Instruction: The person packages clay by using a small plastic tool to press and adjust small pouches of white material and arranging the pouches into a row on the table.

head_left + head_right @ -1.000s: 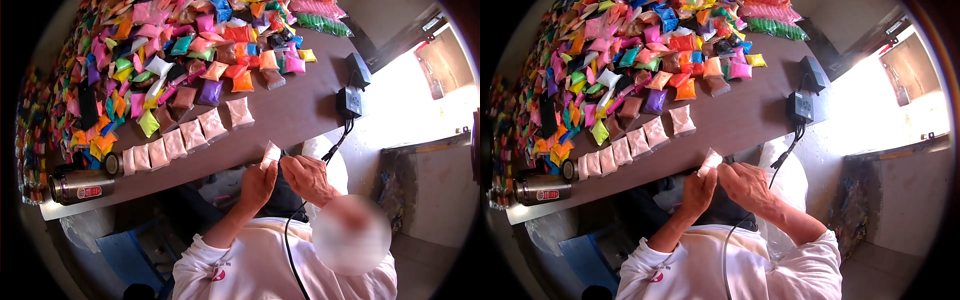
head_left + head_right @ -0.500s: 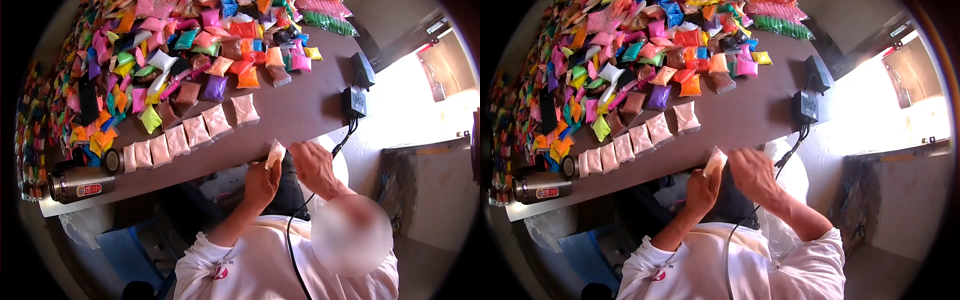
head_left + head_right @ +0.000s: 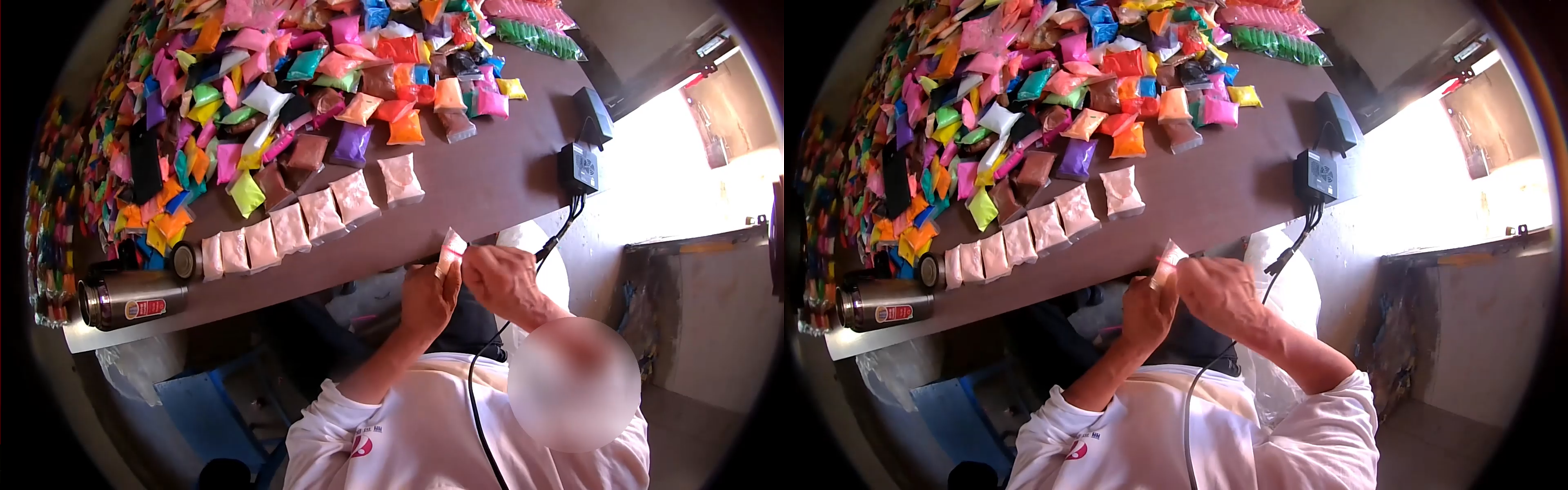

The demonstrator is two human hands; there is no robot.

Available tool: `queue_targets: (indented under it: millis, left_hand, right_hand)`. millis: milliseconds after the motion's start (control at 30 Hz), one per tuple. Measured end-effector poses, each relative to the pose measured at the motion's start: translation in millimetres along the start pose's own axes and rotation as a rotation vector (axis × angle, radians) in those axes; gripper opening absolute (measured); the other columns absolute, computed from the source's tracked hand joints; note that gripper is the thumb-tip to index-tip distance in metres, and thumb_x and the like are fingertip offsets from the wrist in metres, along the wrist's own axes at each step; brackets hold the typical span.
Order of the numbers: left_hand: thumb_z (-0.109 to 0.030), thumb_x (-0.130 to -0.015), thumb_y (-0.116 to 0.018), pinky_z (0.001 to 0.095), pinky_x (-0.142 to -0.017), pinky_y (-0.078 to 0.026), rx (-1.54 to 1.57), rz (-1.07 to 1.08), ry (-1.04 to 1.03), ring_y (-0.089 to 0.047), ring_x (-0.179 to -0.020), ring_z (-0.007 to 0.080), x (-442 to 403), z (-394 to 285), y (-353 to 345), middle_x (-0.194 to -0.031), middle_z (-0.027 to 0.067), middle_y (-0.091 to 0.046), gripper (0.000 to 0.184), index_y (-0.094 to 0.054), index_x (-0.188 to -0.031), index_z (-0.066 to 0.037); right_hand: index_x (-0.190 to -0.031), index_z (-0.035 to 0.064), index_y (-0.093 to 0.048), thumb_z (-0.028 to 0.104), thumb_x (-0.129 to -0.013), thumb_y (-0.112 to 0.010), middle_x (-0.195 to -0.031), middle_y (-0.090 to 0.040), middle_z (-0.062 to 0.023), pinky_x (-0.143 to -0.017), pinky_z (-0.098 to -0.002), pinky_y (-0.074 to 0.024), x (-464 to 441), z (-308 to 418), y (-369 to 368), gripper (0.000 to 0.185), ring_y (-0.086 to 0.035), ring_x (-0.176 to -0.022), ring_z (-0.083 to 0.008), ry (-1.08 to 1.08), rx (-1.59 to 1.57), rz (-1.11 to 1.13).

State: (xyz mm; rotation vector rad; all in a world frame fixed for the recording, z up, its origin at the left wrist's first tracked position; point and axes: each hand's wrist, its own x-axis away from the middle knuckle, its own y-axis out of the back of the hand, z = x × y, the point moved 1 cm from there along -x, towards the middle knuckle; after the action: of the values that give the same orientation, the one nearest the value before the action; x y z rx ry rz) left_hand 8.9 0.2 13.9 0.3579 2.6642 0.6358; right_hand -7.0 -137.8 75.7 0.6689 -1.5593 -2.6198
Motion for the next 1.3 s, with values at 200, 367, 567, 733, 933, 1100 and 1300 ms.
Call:
queue_targets:
  millis: [200, 367, 567, 733, 933, 1100, 1300]
  left_hand:
    - [-0.013, -0.084, -0.061, 0.0447, -0.061, -0.046, 0.015, -0.042, 0.045, -0.056, -0.060, 0.0385, 0, 1, -1, -0.062, 0.0182, -0.059, 0.019, -0.062, -0.071, 0.000]
    - [-0.012, -0.083, -0.062, 0.0451, -0.059, -0.045, 0.046, -0.098, 0.027, -0.055, -0.058, 0.0396, -1, 0, -8, -0.063, 0.0181, -0.059, 0.021, -0.059, -0.066, 0.000]
    - [-0.010, -0.080, -0.064, 0.0449, -0.056, -0.043, 0.027, -0.025, -0.023, -0.053, -0.054, 0.0376, -2, -3, -4, -0.057, 0.0164, -0.056, 0.023, -0.055, -0.062, -0.001]
    - [-0.011, -0.082, -0.064, 0.0414, -0.054, -0.043, -0.043, 0.021, -0.097, -0.056, -0.055, 0.0356, 2, -3, 4, -0.060, 0.0172, -0.056, 0.014, -0.061, -0.076, 0.001]
    - [-0.018, -0.081, -0.068, 0.0369, -0.051, -0.042, -0.049, 0.063, -0.052, -0.055, -0.050, 0.0269, 7, 2, 8, -0.053, 0.0118, -0.054, 0.030, -0.053, -0.059, -0.004]
    - [-0.036, -0.092, -0.057, 0.0242, -0.058, -0.044, 1.023, 0.354, 0.470, -0.051, -0.059, 0.0099, 17, 17, 4, -0.069, 0.0036, -0.057, 0.040, -0.055, -0.067, -0.006]
    - [-0.044, -0.095, -0.047, 0.0266, -0.067, -0.046, 1.263, 0.458, 0.650, -0.057, -0.072, 0.0126, 8, 12, 2, -0.087, 0.0074, -0.061, 0.043, -0.058, -0.081, -0.005]
  right_hand:
    - [-0.073, 0.0079, -0.046, 0.005, -0.080, -0.058, -0.053, -0.048, -0.0077, -0.041, -0.0365, -0.0407, -1, -21, 2, 0.014, -0.052, -0.046, -0.0275, -0.213, 0.154, -0.066]
    - [-0.080, 0.0071, -0.053, 0.009, -0.082, -0.059, -0.062, -0.057, -0.0120, -0.049, -0.0367, -0.0464, 6, -36, -5, 0.007, -0.060, -0.057, -0.0298, -0.321, 0.056, 0.011]
    - [-0.090, 0.0000, -0.063, 0.033, -0.084, -0.066, -0.066, -0.062, -0.0123, -0.054, -0.0315, -0.0471, -13, -13, 4, 0.033, -0.062, -0.060, -0.0197, -0.652, -0.306, 0.181]
    - [-0.089, -0.0039, -0.063, 0.032, -0.083, -0.065, -0.071, -0.061, -0.0118, -0.056, -0.0284, -0.0459, -13, -20, -12, 0.036, -0.058, -0.062, -0.0177, -0.686, -0.502, 0.213]
    - [-0.087, -0.0038, -0.060, 0.016, -0.079, -0.056, -0.073, -0.058, -0.0080, -0.057, -0.0267, -0.0440, -8, -24, -10, 0.022, -0.055, -0.066, -0.0141, -0.744, -0.662, 0.097]
    - [-0.093, -0.0021, -0.057, 0.012, -0.081, -0.054, -0.076, -0.055, -0.0030, -0.065, -0.0234, -0.0429, -11, -37, -3, 0.019, -0.052, -0.072, -0.0098, -0.720, -0.929, 0.008]
    - [-0.098, -0.0008, -0.058, 0.006, -0.085, -0.052, -0.085, -0.059, -0.0030, -0.075, -0.0239, -0.0462, -14, -35, -10, 0.016, -0.055, -0.079, -0.0097, -0.651, -1.075, 0.093]
